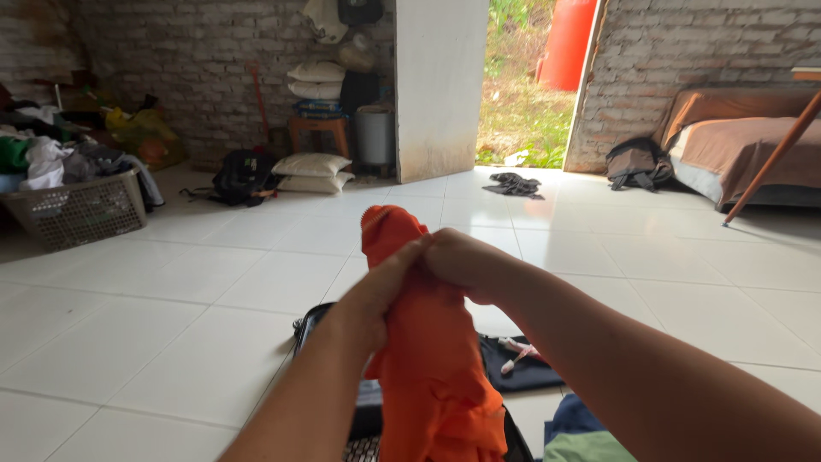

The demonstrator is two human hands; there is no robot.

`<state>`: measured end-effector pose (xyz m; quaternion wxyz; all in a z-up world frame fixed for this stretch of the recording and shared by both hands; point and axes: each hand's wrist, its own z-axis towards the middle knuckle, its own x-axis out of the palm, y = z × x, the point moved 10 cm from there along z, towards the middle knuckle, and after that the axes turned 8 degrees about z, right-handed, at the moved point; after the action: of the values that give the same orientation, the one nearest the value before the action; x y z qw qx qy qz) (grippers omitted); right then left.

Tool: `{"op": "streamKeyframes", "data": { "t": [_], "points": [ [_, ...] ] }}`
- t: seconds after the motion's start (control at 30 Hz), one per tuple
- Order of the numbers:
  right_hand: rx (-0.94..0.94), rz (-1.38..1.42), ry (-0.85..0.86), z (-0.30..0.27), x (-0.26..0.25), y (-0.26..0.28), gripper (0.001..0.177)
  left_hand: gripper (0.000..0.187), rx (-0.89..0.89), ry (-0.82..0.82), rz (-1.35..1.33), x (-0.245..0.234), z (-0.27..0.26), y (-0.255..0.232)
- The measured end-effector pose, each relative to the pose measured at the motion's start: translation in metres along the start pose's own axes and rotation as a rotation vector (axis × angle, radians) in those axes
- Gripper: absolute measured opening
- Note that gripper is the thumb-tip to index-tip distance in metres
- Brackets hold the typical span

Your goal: The person folds and places several garments and a toiletry pouch into a green rolling suitcase. They close and secure the suitcase with straps, then reopen it to remove the toiletry pouch and place it beside the suitcase.

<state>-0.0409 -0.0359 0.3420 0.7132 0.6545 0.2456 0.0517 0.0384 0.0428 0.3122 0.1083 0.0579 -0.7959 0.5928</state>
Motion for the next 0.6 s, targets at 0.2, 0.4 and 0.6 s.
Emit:
{"op": "streamKeyframes", "data": {
  "t": [0.2,0.4,0.6],
  "points": [
    [0.028,0.469,0.254,-0.006,0.067,-0.006,0.021,0.054,0.065,-0.148,0.178,-0.057,0.001,-0.001],
    [0.089,0.557,0.371,-0.027,0.096,-0.022,0.026,0.045,0.061,-0.423,0.539,-0.123,0.002,0.005],
    [0.182,0.195,0.231,-0.041,0.063,-0.07,0.056,0.049,0.007,-0.553,1.151,-0.139,0.044,0.059]
  ]
}}
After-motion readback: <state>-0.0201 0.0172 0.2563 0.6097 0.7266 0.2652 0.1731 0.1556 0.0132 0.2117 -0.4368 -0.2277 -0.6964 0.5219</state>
